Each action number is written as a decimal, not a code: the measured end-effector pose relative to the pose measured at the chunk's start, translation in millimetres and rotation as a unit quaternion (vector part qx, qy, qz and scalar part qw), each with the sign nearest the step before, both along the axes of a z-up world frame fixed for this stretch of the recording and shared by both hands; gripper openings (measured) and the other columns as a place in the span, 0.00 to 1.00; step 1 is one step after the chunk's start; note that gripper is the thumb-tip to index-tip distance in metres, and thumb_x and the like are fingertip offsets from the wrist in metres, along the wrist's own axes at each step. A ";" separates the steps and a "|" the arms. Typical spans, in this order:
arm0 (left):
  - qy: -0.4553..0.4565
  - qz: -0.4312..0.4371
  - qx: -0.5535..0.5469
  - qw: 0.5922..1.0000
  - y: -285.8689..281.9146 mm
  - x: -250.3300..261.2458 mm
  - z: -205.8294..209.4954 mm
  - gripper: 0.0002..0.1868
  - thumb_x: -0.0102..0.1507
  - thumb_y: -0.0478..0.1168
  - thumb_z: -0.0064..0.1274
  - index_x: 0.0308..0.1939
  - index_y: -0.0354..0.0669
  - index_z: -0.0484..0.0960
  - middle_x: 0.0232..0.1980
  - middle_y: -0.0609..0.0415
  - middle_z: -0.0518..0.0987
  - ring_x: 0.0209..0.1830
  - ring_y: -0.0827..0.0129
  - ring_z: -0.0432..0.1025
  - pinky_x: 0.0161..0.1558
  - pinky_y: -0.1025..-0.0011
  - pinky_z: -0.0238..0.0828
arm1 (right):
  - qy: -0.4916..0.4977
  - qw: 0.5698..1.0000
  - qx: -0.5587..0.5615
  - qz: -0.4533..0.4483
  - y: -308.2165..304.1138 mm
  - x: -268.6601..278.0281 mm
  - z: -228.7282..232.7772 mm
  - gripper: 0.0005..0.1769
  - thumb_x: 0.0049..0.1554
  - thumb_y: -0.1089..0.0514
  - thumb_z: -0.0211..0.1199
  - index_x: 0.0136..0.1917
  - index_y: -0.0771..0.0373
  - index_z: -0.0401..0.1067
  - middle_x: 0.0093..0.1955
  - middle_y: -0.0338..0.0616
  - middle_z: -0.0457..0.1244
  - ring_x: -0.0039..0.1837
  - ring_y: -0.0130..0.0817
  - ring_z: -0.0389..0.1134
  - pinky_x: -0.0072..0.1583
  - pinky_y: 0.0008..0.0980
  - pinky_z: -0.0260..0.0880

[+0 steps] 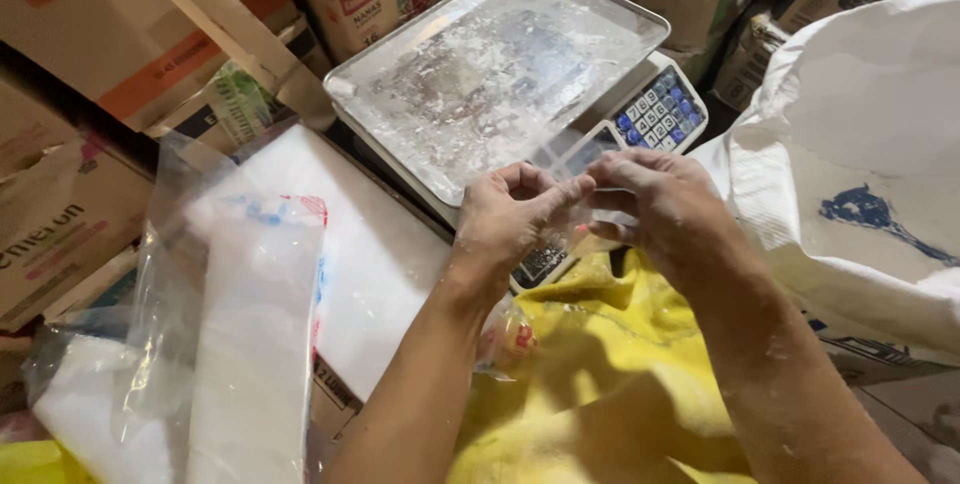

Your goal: The person scoops white powder from a large sack into a plastic bag placed on a digital scale, adjusts the amount to reach a target weight, and ties the bag. The process is repeated for multiple bags.

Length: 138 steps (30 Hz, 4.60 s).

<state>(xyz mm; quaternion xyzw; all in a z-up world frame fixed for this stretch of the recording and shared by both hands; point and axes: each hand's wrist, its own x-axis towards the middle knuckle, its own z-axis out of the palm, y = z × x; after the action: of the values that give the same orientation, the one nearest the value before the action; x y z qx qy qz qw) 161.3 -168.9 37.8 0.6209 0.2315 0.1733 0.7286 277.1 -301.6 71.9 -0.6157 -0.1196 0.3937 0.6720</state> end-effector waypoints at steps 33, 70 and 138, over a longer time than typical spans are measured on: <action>-0.153 -0.137 -0.433 0.878 8.9 47.9 19.8 0.24 0.63 0.42 0.48 0.55 0.24 0.68 0.41 0.38 0.77 0.28 0.67 0.71 0.29 0.77 0.76 | 0.284 0.911 0.286 -0.093 -59.7 65.0 -21.7 0.12 0.68 0.64 0.39 0.50 0.71 0.64 0.36 0.37 0.60 0.30 0.19 0.59 0.34 0.15 0.68; -0.038 0.003 0.400 0.916 -119.1 191.8 39.3 0.25 0.53 0.31 0.41 0.53 0.36 0.83 0.60 0.42 0.80 0.60 0.48 0.74 0.65 0.59 0.66 | -0.180 0.843 -0.478 0.170 -183.3 252.0 -57.3 0.40 0.51 0.42 0.70 0.73 0.52 0.63 0.69 0.48 0.65 0.68 0.43 0.68 0.60 0.43 0.78; -0.088 -0.003 0.355 0.931 -101.8 187.5 5.1 0.31 0.52 0.24 0.36 0.58 0.31 0.79 0.63 0.40 0.79 0.67 0.51 0.73 0.74 0.62 0.63 | -0.288 0.658 -0.570 0.400 -143.9 310.1 -153.5 0.57 0.43 0.54 0.79 0.79 0.46 0.52 0.70 0.47 0.64 0.65 0.46 0.71 0.67 0.40 0.74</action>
<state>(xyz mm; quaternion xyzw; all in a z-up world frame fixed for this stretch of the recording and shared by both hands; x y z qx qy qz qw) 348.8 -270.7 42.9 0.8223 0.0878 0.2959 0.4782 587.2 -445.5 -81.6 -0.8533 -0.2942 0.4186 -0.1007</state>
